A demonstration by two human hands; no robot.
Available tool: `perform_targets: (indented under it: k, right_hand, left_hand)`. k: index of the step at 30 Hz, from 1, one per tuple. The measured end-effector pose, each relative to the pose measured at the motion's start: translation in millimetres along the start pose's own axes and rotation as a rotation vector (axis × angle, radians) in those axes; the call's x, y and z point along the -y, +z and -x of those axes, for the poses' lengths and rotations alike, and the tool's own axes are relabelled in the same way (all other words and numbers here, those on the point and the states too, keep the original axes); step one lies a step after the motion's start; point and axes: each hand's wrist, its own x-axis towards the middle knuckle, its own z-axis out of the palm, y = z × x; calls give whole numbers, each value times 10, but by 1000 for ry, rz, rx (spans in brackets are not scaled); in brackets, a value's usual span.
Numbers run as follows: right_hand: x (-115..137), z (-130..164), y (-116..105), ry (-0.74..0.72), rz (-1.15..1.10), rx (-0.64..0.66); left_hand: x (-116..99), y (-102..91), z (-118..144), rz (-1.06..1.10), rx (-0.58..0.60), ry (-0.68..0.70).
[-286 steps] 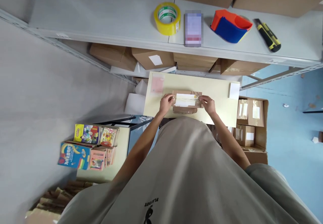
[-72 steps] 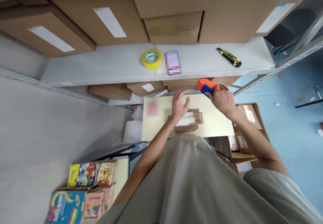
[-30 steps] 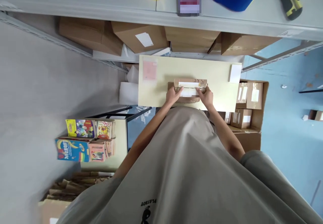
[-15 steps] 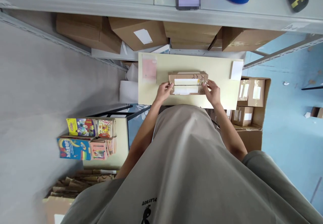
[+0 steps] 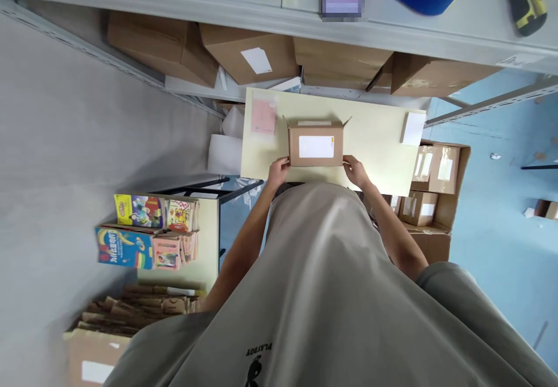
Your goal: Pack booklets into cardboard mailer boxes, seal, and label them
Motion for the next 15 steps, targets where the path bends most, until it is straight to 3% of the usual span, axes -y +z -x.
perform_targets:
  k: [4, 9, 12, 15]
  right_hand:
    - [-21, -144, -84, 29, 45, -44]
    - [136, -412, -132, 123, -220, -141]
    - [265, -422, -135, 96, -323, -170]
    - [374, -303, -174, 15, -287, -227]
  left_hand:
    - [15, -68, -225, -79, -59, -37]
    - [-182, -106, -572, 91, -134, 2]
    - [-308, -149, -566, 152, -157, 55]
    - [-393, -252, -410, 168, -225, 151]
